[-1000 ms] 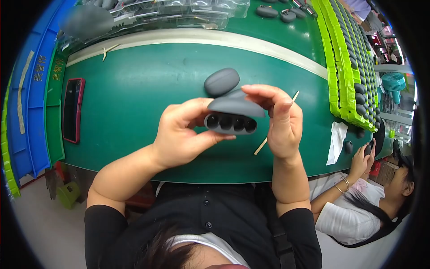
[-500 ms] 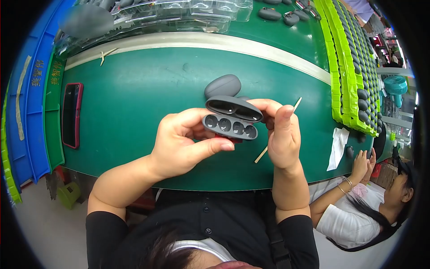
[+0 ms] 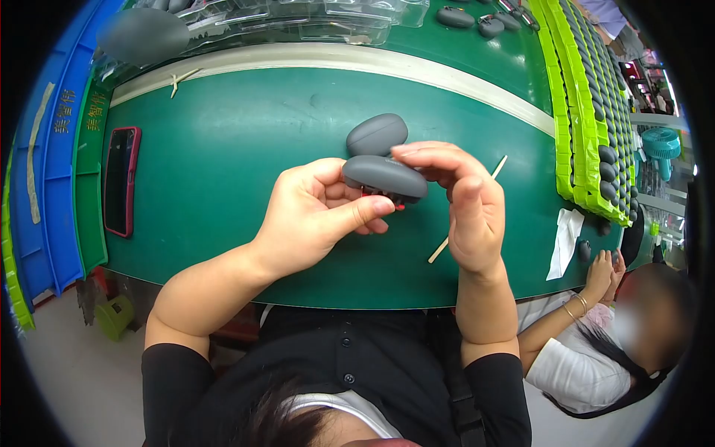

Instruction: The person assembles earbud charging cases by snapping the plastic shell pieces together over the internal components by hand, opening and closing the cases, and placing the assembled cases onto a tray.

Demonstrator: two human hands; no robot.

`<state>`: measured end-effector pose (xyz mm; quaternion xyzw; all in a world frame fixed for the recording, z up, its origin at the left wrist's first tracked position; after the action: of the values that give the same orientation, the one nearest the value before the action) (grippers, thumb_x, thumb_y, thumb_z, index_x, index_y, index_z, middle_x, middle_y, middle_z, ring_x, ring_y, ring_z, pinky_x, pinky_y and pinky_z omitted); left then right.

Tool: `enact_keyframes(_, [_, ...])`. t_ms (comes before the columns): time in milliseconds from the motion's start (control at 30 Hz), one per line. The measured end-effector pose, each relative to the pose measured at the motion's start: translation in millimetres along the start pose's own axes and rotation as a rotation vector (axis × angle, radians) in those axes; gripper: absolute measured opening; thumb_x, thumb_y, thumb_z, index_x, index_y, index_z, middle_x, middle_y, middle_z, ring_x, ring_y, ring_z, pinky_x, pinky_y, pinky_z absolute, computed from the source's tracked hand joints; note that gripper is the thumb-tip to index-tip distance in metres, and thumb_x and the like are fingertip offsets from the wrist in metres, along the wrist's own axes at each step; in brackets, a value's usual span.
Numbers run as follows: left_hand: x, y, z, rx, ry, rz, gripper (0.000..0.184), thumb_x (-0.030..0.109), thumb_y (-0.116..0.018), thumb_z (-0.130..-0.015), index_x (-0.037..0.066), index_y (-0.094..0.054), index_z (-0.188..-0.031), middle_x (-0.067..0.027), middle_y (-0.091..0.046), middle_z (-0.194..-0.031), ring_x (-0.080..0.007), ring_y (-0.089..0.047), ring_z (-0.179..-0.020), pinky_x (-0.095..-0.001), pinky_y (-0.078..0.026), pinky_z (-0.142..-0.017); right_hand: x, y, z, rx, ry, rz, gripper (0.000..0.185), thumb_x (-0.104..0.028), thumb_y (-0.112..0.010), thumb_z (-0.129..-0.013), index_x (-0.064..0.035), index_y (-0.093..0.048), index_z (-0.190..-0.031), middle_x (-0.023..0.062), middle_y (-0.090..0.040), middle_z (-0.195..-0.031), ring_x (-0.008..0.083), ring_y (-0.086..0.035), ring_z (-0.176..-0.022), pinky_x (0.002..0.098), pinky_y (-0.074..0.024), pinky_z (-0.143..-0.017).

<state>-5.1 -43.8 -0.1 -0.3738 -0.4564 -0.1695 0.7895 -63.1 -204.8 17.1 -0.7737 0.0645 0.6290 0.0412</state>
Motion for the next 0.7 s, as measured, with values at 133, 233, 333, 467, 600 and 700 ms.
enact_keyframes(133, [-3, 3, -2, 0.021, -0.052, -0.058, 0.021, 0.003, -0.066, -0.085, -0.004, -0.059, -0.103, -0.0106, -0.067, -0.093, -0.0146, -0.066, -0.079, -0.0259, -0.055, -0.071, 0, -5, 1, 0.027, -0.068, 0.100, 0.028, -0.022, -0.054, -0.094, 0.0013, -0.063, -0.106, 0.0084, -0.066, -0.093, 0.0158, -0.061, -0.082, 0.0272, -0.0484, -0.076])
enact_keyframes(233, [-6, -1, 1, 0.007, -0.124, -0.121, 0.021, -0.001, -0.066, -0.084, -0.005, -0.058, -0.104, -0.0112, -0.066, -0.091, -0.0173, -0.067, -0.080, -0.0273, -0.056, -0.071, 9, 0, 2, 0.047, -0.237, 0.043, 0.027, -0.021, -0.054, -0.095, 0.0024, -0.063, -0.104, 0.0068, -0.066, -0.090, 0.0126, -0.060, -0.081, 0.0258, -0.0490, -0.074])
enact_keyframes(333, [-6, -2, 4, -0.040, -0.187, -0.195, 0.022, -0.003, -0.067, -0.082, -0.006, -0.057, -0.102, -0.0121, -0.066, -0.091, -0.0176, -0.067, -0.080, -0.0284, -0.057, -0.073, 9, 2, 2, 0.053, -0.314, -0.050, 0.033, -0.027, -0.051, -0.097, 0.0032, -0.063, -0.103, 0.0046, -0.065, -0.087, 0.0107, -0.059, -0.081, 0.0250, -0.0485, -0.073])
enact_keyframes(467, [-2, -2, 2, 0.018, -0.132, -0.088, 0.022, -0.001, -0.066, -0.084, -0.005, -0.059, -0.104, -0.0097, -0.067, -0.093, -0.0138, -0.066, -0.082, -0.0260, -0.055, -0.075, 6, 2, 2, 0.013, -0.139, -0.051, 0.034, -0.028, -0.050, -0.097, 0.0029, -0.063, -0.103, 0.0053, -0.065, -0.091, 0.0121, -0.060, -0.086, 0.0264, -0.0476, -0.078])
enact_keyframes(600, [-3, 1, -1, 0.036, -0.179, -0.089, 0.026, -0.003, -0.064, -0.084, -0.003, -0.056, -0.108, -0.0129, -0.065, -0.096, -0.0180, -0.067, -0.082, -0.0275, -0.058, -0.070, 1, 2, 1, 0.006, -0.099, -0.139, 0.033, -0.025, -0.060, -0.092, 0.0039, -0.060, -0.109, 0.0095, -0.063, -0.105, 0.0151, -0.061, -0.094, 0.0291, -0.0474, -0.085])
enact_keyframes(700, [0, 1, 0, -0.030, -0.230, -0.224, 0.044, -0.004, -0.066, -0.081, -0.002, -0.049, -0.121, -0.0157, -0.062, -0.106, -0.0198, -0.065, -0.091, -0.0298, -0.056, -0.077, 6, -4, 3, -0.112, -0.390, -0.227, 0.035, -0.017, -0.066, -0.088, 0.0043, -0.057, -0.114, 0.0106, -0.062, -0.107, 0.0162, -0.060, -0.098, 0.0305, -0.0487, -0.086])
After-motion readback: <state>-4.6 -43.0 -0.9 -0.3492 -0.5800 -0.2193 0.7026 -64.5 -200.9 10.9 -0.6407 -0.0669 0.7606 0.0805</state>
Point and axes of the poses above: each hand's wrist, its own z-axis away from the middle knuckle, its own y-axis out of the back of the hand, x = y × z, the point moved 4 cm from there along -z, towards the middle knuckle
